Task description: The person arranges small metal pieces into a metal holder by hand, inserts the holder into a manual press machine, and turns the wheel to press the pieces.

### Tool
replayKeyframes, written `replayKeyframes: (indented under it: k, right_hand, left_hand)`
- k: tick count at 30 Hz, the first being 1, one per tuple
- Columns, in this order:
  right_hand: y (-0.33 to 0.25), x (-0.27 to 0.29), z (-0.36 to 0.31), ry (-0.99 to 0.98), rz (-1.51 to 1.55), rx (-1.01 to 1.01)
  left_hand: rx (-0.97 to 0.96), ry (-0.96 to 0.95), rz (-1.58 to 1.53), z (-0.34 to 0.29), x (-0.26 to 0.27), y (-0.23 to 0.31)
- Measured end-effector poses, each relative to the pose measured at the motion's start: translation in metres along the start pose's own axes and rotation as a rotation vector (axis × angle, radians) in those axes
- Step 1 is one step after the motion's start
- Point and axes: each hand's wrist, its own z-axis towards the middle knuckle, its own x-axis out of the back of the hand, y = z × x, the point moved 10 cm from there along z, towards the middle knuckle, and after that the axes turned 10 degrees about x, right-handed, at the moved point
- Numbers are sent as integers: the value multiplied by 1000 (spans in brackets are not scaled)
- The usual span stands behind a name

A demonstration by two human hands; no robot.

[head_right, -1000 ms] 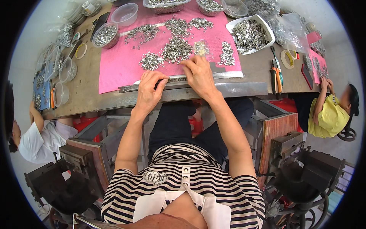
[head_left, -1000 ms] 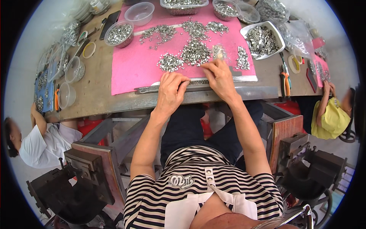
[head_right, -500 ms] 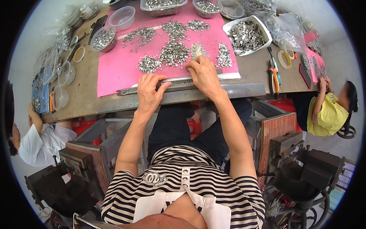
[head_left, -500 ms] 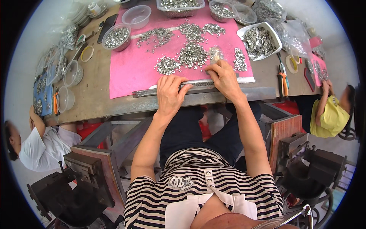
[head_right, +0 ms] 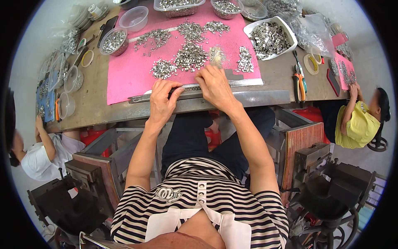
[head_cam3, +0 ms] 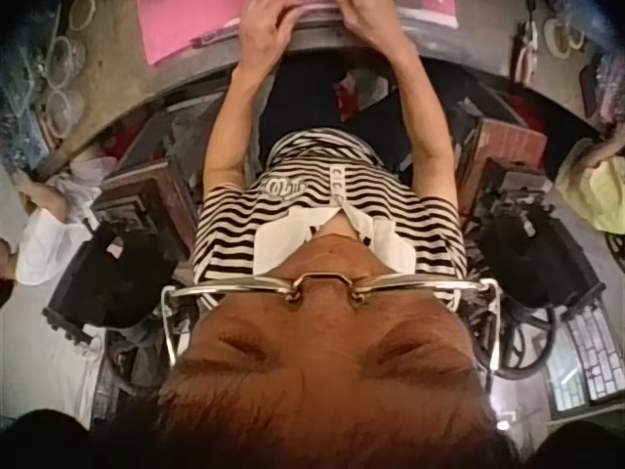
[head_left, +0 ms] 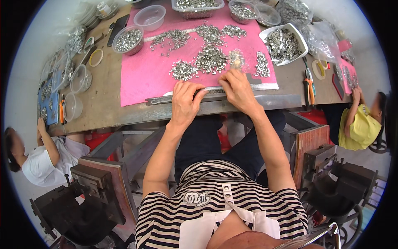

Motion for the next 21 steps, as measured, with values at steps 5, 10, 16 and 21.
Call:
replayKeyframes:
  k: [5,10,16,21]
  right_hand:
    - [-18,-3,-10,22,27,49]
    - [-16,-4,-13,36,13,61]
    - [-15,-5,-11,15,37,41]
    - [-17,-4,-14,35,12,39]
  left_hand:
    - [-66,43,87,-2,-1,6]
    - [-84,54,73,4,4,11]
    - [-113,12,196,34,-5,15]
    - [-126,-160,352,41,-32,11]
